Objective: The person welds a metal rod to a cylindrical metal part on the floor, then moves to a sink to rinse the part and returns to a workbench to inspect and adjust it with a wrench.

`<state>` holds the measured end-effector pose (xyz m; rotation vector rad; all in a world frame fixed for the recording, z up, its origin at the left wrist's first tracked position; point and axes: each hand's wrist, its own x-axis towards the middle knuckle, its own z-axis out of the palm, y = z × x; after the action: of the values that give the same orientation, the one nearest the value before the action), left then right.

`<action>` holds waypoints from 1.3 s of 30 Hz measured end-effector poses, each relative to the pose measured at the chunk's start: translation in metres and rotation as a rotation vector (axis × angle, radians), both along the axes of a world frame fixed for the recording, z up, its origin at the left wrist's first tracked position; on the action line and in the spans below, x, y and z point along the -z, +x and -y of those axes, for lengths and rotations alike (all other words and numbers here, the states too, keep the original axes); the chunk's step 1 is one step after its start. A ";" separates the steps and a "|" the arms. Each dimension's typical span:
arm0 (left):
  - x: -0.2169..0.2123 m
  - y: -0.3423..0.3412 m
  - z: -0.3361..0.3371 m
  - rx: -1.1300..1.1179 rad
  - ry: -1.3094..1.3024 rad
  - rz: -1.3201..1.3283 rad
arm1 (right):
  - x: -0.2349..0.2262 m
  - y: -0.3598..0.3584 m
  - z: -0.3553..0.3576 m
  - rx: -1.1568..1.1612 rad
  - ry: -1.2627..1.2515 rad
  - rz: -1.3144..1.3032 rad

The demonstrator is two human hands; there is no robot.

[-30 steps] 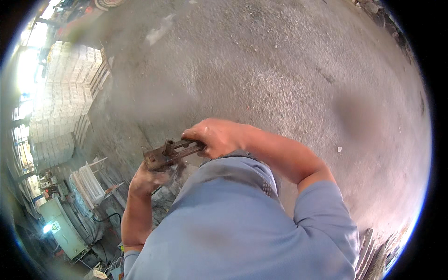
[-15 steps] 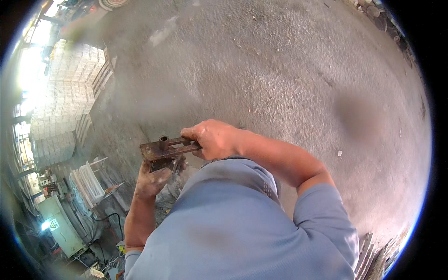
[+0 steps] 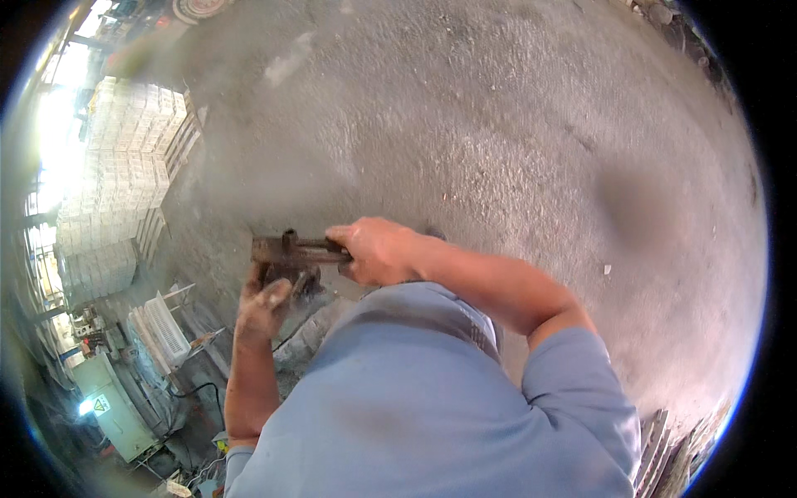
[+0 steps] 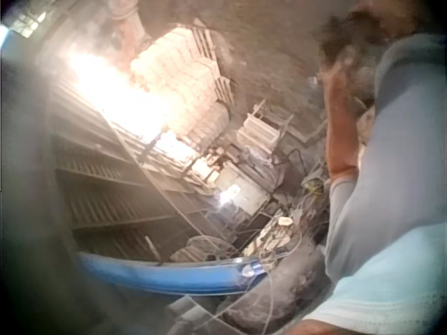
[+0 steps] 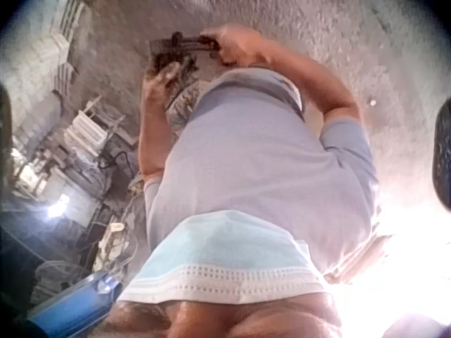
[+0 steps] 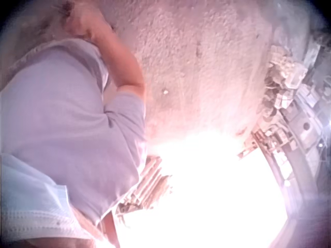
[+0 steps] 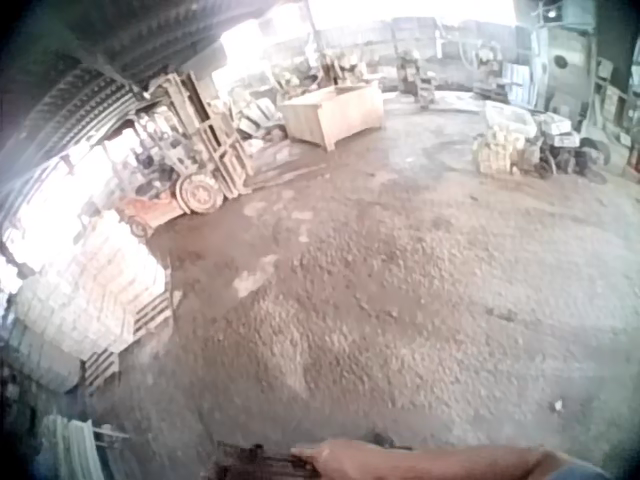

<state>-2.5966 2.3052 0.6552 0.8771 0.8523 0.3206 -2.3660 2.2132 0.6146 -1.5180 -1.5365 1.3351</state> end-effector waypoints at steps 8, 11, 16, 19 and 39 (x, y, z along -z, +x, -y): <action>0.007 0.009 0.004 0.074 0.486 -0.226 | -0.012 0.001 0.005 0.046 0.022 -0.082; 0.010 0.009 0.006 -0.053 0.366 -0.038 | -0.015 -0.004 0.003 0.015 -0.021 -0.134; 0.004 0.012 0.002 0.000 0.065 0.156 | -0.017 0.003 -0.003 -0.031 0.036 -0.122; 0.004 0.012 -0.001 0.007 -0.026 0.204 | -0.022 0.005 -0.004 -0.044 0.023 -0.124; 0.011 0.020 0.004 0.009 0.636 -0.118 | -0.010 0.001 -0.010 -0.037 -0.043 -0.007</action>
<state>-2.5764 2.3015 0.6438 1.5010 0.8655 0.5516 -2.3654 2.2228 0.6250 -1.5165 -1.5481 1.4006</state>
